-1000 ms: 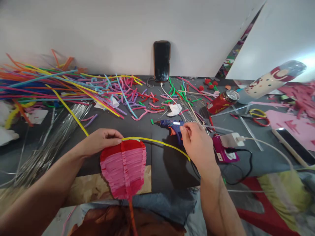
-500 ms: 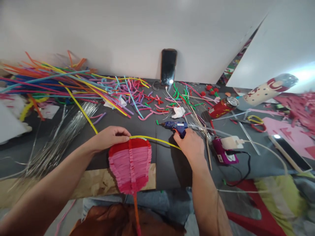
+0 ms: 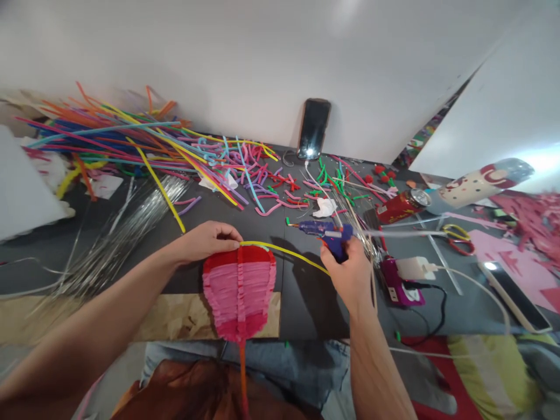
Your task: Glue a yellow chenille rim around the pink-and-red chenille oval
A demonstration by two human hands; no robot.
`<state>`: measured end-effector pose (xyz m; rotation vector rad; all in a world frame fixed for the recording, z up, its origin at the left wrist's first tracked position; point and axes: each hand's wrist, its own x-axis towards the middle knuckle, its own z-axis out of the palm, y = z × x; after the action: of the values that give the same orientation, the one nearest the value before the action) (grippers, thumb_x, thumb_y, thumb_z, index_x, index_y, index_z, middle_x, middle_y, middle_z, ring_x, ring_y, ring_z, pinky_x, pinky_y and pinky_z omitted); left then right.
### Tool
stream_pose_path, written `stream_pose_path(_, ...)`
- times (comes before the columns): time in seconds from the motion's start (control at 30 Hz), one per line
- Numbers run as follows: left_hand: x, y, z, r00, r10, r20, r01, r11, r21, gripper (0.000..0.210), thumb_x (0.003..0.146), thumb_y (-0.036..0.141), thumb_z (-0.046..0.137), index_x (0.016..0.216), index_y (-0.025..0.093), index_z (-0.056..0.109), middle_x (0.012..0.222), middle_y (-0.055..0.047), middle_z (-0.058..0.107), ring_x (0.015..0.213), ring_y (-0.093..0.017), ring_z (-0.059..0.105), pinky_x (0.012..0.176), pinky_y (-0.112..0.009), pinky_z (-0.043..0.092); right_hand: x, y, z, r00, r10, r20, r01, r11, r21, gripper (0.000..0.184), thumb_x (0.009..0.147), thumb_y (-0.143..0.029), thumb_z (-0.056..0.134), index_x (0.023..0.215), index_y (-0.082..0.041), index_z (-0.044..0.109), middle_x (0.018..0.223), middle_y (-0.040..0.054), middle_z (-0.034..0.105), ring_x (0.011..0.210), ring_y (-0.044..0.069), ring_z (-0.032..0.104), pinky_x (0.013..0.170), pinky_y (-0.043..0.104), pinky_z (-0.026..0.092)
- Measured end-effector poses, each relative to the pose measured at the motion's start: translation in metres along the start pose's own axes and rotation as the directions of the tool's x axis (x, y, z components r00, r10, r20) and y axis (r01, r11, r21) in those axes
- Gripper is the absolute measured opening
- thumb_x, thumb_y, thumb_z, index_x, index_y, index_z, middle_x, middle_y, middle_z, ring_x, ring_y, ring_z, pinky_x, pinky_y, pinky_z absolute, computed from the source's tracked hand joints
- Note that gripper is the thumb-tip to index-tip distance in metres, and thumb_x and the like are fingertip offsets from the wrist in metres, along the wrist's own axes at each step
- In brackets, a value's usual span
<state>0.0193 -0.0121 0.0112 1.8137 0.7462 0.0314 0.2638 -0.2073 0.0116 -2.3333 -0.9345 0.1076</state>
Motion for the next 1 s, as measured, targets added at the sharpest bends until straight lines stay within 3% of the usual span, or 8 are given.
stream_pose_path(0.1, 0.0, -0.004, 0.001, 0.999, 0.04, 0.009, -0.04, 0.999, 0.008, 0.026, 0.076, 0.033, 0.058, 0.089, 0.015, 0.071, 0.083, -0.001, 0.072, 0.076, -0.015, 0.064, 0.069, -0.021, 0.045, -0.006, -0.011, -0.005, 0.997, -0.05, 0.056, 0.043, 0.992, 0.117, 0.031, 0.074, -0.044, 0.062, 0.085, -0.016, 0.066, 0.076, 0.0097, 0.072, 0.067, 0.024, 0.068, 0.064, 0.036, 0.054)
stream_pose_path(0.2, -0.001, -0.007, -0.001, 0.996, 0.078, 0.045, -0.077, 0.997, -0.007, 0.027, 0.077, 0.031, 0.058, 0.093, 0.014, 0.071, 0.086, -0.002, 0.073, 0.078, -0.015, 0.064, 0.07, -0.021, 0.045, -0.008, -0.022, -0.014, 0.98, -0.137, 0.145, 0.091, 0.954, 0.286, 0.03, 0.078, -0.043, 0.061, 0.092, -0.017, 0.063, 0.087, 0.0099, 0.072, 0.061, 0.019, 0.068, 0.057, 0.033, 0.055)
stream_pose_path(0.27, -0.002, -0.008, -0.004, 0.991, 0.105, 0.086, -0.103, 0.994, -0.018, 0.028, 0.077, 0.029, 0.058, 0.097, 0.014, 0.071, 0.088, -0.002, 0.072, 0.079, -0.014, 0.063, 0.071, -0.021, 0.045, -0.009, -0.028, -0.019, 0.943, -0.217, 0.252, 0.129, 0.937, 0.326, 0.027, 0.08, -0.042, 0.06, 0.094, -0.019, 0.063, 0.092, 0.0091, 0.071, 0.061, 0.017, 0.067, 0.056, 0.03, 0.055)
stream_pose_path(0.37, -0.002, -0.01, -0.008, 0.982, 0.119, 0.146, -0.115, 0.993, -0.037, 0.03, 0.077, 0.024, 0.057, 0.102, 0.014, 0.07, 0.089, -0.002, 0.071, 0.077, -0.013, 0.063, 0.07, -0.021, 0.045, -0.009, -0.035, -0.018, 0.847, -0.351, 0.399, 0.242, 0.924, 0.297, 0.024, 0.085, -0.043, 0.054, 0.087, -0.021, 0.063, 0.088, 0.0076, 0.069, 0.062, 0.017, 0.065, 0.057, 0.03, 0.054)
stream_pose_path(0.53, 0.001, -0.013, -0.008, 0.982, 0.12, 0.148, -0.112, 0.992, -0.059, 0.028, 0.076, 0.02, 0.057, 0.1, 0.015, 0.07, 0.087, -0.001, 0.071, 0.076, -0.012, 0.062, 0.069, -0.021, 0.044, -0.017, -0.05, -0.002, 0.775, -0.475, 0.417, 0.425, 0.88, 0.212, 0.027, 0.086, -0.048, 0.05, 0.089, -0.022, 0.058, 0.079, 0.0062, 0.068, 0.068, 0.02, 0.067, 0.061, 0.031, 0.055)
stream_pose_path(0.7, 0.004, -0.016, -0.003, 0.99, 0.096, 0.102, -0.078, 0.984, -0.162, 0.027, 0.074, 0.02, 0.06, 0.098, 0.014, 0.07, 0.079, 0.0, 0.069, 0.07, -0.011, 0.06, 0.065, -0.022, 0.043, -0.024, -0.047, 0.012, 0.745, -0.479, 0.465, 0.453, 0.874, 0.175, 0.037, 0.086, -0.053, 0.049, 0.103, -0.021, 0.053, 0.083, 0.0073, 0.07, 0.071, 0.023, 0.069, 0.058, 0.031, 0.054)
stream_pose_path(1.0, 0.006, -0.016, -0.001, 0.992, 0.092, 0.088, -0.072, 0.977, -0.2, 0.028, 0.071, 0.017, 0.061, 0.097, 0.014, 0.07, 0.069, 0.003, 0.062, 0.06, -0.008, 0.052, 0.058, -0.02, 0.038, -0.025, -0.042, 0.018, 0.728, -0.527, 0.438, 0.544, 0.833, 0.099, 0.032, 0.089, -0.047, 0.047, 0.105, -0.02, 0.052, 0.081, 0.0072, 0.07, 0.069, 0.023, 0.07, 0.058, 0.031, 0.053)
